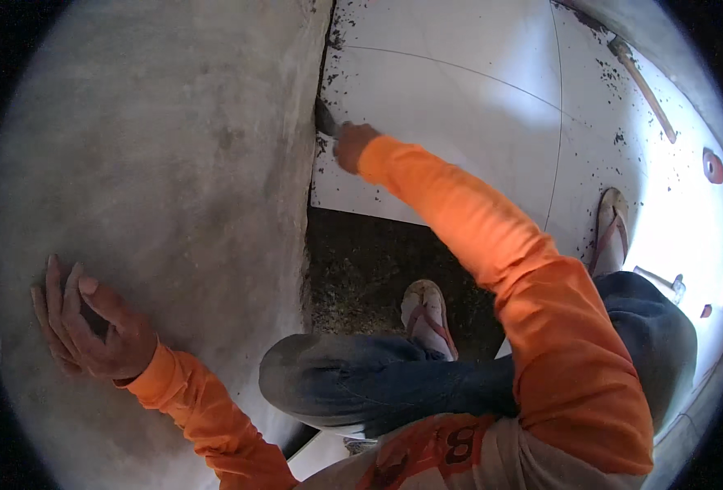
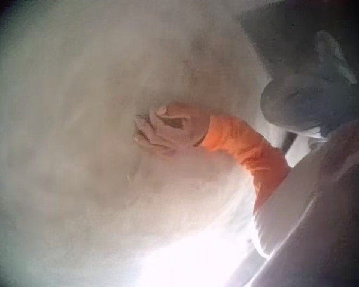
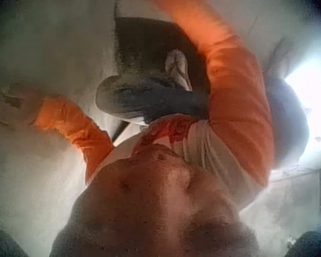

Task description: The person taps white floor tiles with a rubber mallet and uses a spatula to scrape excess mortar from the joints.

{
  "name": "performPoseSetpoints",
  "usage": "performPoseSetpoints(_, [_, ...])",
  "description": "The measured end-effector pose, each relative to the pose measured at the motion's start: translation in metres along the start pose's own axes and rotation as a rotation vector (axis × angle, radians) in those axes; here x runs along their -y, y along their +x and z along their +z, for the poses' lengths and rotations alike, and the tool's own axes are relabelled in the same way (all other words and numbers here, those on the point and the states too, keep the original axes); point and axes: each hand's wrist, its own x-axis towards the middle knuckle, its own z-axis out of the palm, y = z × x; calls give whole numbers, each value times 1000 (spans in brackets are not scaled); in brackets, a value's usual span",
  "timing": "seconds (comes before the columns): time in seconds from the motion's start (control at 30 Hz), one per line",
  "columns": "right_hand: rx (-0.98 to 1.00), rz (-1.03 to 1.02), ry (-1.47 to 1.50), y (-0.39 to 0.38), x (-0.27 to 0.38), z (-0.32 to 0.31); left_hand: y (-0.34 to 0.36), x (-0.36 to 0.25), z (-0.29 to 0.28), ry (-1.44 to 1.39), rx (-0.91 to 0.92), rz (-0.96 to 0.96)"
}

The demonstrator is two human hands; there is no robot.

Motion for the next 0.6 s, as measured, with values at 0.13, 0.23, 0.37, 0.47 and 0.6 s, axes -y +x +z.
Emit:
performPoseSetpoints(0.13, [-442,194,110,-18,-31,-34,-1,1,-8,-41,57,20])
performPoseSetpoints(0.23, [-188,150,96,20,-57,-68,-5,-6,3,-68,36,-8])
performPoseSetpoints(0.37, [54,112,-107,25,-41,-55,-10,1,7,-80,16,-8])
performPoseSetpoints(0.47, [-93,180,305,16,17,13,-4,10,9,-74,-6,60])
performPoseSetpoints(0.6, [-137,164,592,-39,86,51,-10,11,6,-56,-13,90])
